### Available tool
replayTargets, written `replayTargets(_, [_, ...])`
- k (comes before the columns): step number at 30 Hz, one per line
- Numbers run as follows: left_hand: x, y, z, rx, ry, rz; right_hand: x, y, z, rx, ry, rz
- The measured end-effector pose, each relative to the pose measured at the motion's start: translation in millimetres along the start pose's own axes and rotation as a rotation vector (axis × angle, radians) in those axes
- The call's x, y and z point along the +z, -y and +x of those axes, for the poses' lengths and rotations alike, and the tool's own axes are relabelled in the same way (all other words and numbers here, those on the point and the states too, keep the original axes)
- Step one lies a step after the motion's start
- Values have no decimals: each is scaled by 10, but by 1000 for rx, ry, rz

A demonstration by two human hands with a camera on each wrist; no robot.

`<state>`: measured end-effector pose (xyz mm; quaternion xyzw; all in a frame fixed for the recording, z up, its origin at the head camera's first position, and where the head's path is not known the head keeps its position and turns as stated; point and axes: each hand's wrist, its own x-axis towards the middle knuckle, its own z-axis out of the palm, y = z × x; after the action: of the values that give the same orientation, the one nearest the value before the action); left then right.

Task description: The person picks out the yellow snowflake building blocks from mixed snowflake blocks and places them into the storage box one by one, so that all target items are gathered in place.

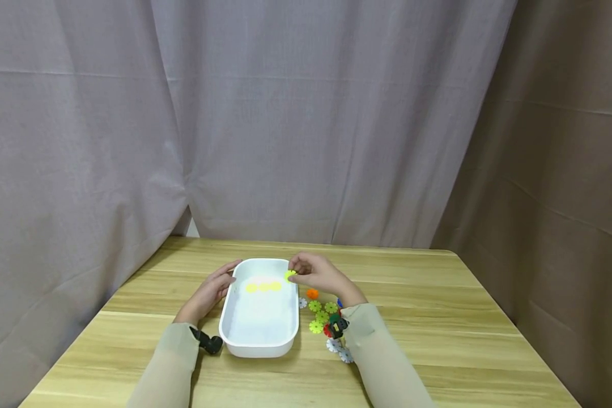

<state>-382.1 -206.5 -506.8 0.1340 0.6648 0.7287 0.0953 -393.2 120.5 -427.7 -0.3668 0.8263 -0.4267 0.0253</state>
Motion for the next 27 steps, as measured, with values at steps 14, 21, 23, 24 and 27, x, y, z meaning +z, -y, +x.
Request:
replayTargets(14, [15, -13, 1, -8, -20, -2, 49, 38, 37, -52, 48, 43])
replayTargets(21, [6, -10, -11, -9, -11, -5, 100, 88, 58, -31, 93, 36])
replayTargets(23, [7, -11, -12, -9, -8, -3, 128, 108, 75, -23, 106, 49])
replayTargets(24, [9, -11, -12, -9, -10, -3, 146, 114, 88, -16, 111, 54])
replayTargets(27, [19, -17, -6, -8, -11, 0, 207, 118, 135, -11, 123, 56])
